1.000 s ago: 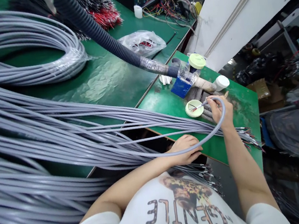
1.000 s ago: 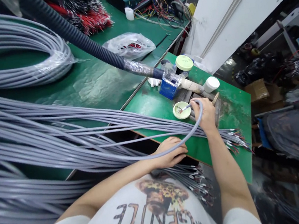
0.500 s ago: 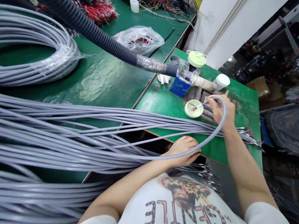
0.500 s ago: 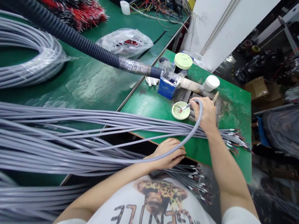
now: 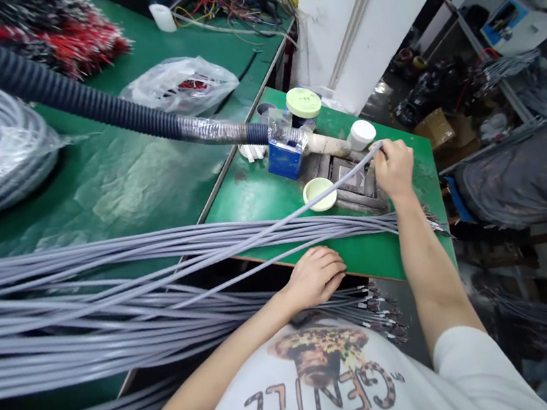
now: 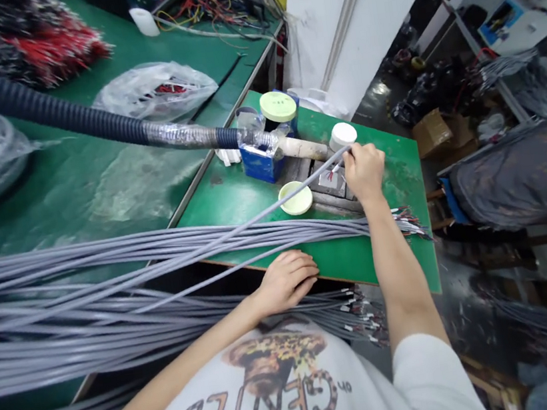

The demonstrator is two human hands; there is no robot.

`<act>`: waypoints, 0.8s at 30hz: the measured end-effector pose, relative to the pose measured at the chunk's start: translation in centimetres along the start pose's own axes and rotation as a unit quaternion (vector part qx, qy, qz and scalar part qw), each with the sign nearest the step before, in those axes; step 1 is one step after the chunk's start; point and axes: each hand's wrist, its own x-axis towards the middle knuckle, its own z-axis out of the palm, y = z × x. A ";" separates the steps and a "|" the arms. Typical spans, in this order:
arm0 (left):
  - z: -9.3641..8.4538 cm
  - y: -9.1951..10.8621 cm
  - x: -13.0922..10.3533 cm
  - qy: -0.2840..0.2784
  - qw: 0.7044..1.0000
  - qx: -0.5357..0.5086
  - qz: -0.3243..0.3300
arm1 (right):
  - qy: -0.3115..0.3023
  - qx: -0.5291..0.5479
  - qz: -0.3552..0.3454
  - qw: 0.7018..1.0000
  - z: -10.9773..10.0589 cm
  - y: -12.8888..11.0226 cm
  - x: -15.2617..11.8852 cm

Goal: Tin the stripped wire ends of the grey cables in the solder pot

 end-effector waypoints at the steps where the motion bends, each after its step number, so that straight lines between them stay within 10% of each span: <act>1: 0.0 0.0 0.0 -0.001 1.000 -0.001 -0.001 | -0.001 -0.002 0.007 1.000 0.3 0.2 0.0; 18: 0.2 -0.1 0.0 -0.006 1.000 0.011 -0.004 | -0.043 -0.019 0.047 0.998 3.8 1.3 -0.4; 24: -1.6 1.5 0.9 -0.043 0.996 -0.065 -0.047 | -0.009 0.008 0.022 1.000 1.9 1.1 -1.4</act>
